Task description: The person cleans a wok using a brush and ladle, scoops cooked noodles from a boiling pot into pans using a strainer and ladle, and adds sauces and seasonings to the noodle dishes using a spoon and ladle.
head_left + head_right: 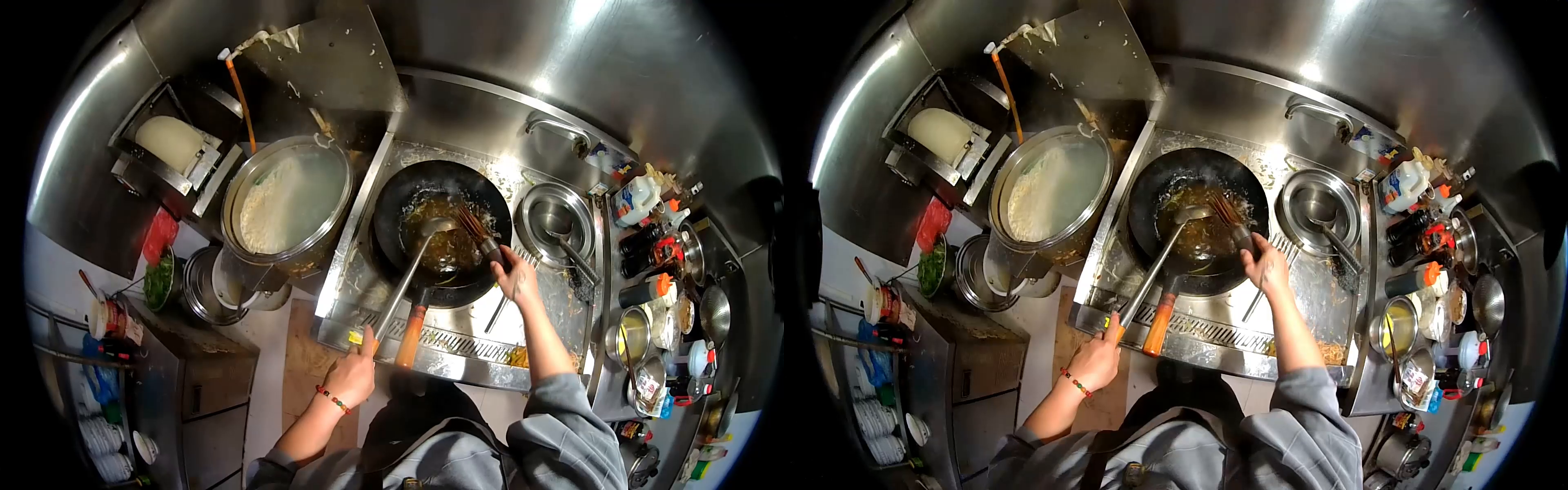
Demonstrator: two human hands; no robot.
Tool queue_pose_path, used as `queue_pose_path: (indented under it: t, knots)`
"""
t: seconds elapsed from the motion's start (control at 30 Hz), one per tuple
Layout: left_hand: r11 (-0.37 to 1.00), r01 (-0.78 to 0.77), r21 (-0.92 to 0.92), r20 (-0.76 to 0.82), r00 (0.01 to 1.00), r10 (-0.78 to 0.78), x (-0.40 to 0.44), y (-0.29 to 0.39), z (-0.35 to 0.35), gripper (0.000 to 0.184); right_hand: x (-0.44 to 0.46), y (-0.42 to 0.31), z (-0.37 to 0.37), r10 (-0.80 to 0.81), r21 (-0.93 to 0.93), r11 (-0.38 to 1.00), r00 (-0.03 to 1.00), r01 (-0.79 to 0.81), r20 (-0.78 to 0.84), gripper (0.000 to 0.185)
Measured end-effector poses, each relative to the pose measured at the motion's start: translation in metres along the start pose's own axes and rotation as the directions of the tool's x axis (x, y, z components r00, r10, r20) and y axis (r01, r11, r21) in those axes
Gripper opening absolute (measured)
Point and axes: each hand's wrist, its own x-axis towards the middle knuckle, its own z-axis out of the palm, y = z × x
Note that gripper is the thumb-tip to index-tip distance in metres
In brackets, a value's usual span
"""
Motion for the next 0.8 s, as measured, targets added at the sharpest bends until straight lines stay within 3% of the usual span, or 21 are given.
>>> queue_pose_path:
  t: [0.07,0.13,0.17,0.27,0.3,0.33,0.37,0.4,0.47,0.5,0.53,0.57,0.6,0.63,0.67,0.73,0.77,0.8]
  knots:
    - [0.998,-0.014,-0.063,-0.036,0.999,0.011,0.000,-0.001,0.005,0.067,-0.025,-0.025,0.000,-0.023,0.034,0.999,0.999,0.024,-0.048,0.049]
    - [0.997,-0.003,-0.081,-0.008,1.000,0.002,0.001,0.007,0.000,0.065,-0.024,-0.016,0.019,-0.097,-0.039,0.994,0.995,0.098,0.035,0.048]
    - [0.998,0.001,-0.058,0.008,1.000,-0.001,0.000,0.008,-0.001,0.065,-0.016,-0.004,0.029,-0.040,0.007,0.999,0.999,0.040,0.013,0.047]
    - [0.993,-0.009,-0.117,0.014,1.000,0.010,0.002,0.007,-0.003,0.064,0.010,0.008,0.024,0.069,-0.128,0.989,0.997,-0.073,-0.030,0.047]
    - [0.982,-0.028,-0.188,0.007,1.000,0.029,0.003,0.002,-0.001,0.064,0.003,-0.015,0.006,0.055,-0.054,0.997,0.998,-0.056,-0.020,0.047]
    - [0.964,-0.051,-0.261,-0.007,0.999,0.051,0.006,0.001,-0.001,0.064,-0.007,-0.020,0.006,-0.063,0.005,0.998,0.996,0.063,-0.056,0.046]
    - [0.965,-0.049,-0.256,0.001,0.999,0.051,0.006,0.002,-0.003,0.064,-0.010,-0.022,0.010,-0.099,-0.016,0.995,0.995,0.099,0.011,0.047]
    - [0.918,0.029,-0.395,0.063,0.998,-0.005,0.006,0.006,-0.006,0.064,-0.014,-0.021,0.011,-0.132,-0.037,0.990,0.988,0.135,0.080,0.047]
    - [0.756,0.193,-0.625,0.195,0.977,-0.088,0.007,0.013,-0.012,0.063,-0.004,-0.016,0.013,-0.018,-0.109,0.993,0.989,0.034,0.148,0.049]
    - [0.486,0.211,-0.848,0.211,0.976,-0.056,0.016,0.010,-0.008,0.057,0.010,-0.023,0.012,-0.032,-0.098,0.994,0.995,0.042,0.100,0.049]
    - [0.484,0.212,-0.849,0.209,0.976,-0.060,0.018,0.006,-0.004,0.057,0.011,-0.031,0.014,-0.026,-0.081,0.996,0.997,0.031,0.069,0.049]
    - [0.221,0.273,-0.936,0.284,0.958,0.022,0.020,0.000,-0.002,0.053,0.014,-0.033,0.013,-0.006,-0.070,0.998,1.000,0.008,0.030,0.049]
    - [-0.054,0.339,-0.939,0.331,0.936,0.119,0.019,-0.002,-0.004,0.048,0.015,-0.042,0.007,0.046,-0.096,0.994,0.999,-0.045,0.016,0.051]
    - [-0.220,0.366,-0.904,0.331,0.926,0.182,0.019,-0.004,-0.003,0.036,0.021,-0.043,0.011,0.097,-0.158,0.984,0.994,-0.087,0.053,0.051]
    - [-0.219,0.364,-0.905,0.329,0.927,0.182,0.024,-0.007,0.001,0.036,0.027,-0.040,0.017,0.147,-0.223,0.967,0.985,-0.125,0.085,0.051]
    - [-0.489,0.475,-0.731,0.322,0.873,0.367,0.034,-0.011,0.012,0.033,0.037,-0.034,0.035,0.079,-0.339,0.940,0.957,0.022,0.279,0.049]
    - [-0.575,0.512,-0.639,0.319,0.856,0.407,0.038,-0.011,0.013,0.037,0.039,-0.029,0.040,0.031,-0.328,0.938,0.918,0.110,0.396,0.048]
    - [-0.577,0.507,-0.640,0.312,0.858,0.408,0.039,-0.005,0.005,0.037,0.036,-0.025,0.040,-0.028,-0.255,0.959,0.933,0.126,0.358,0.045]
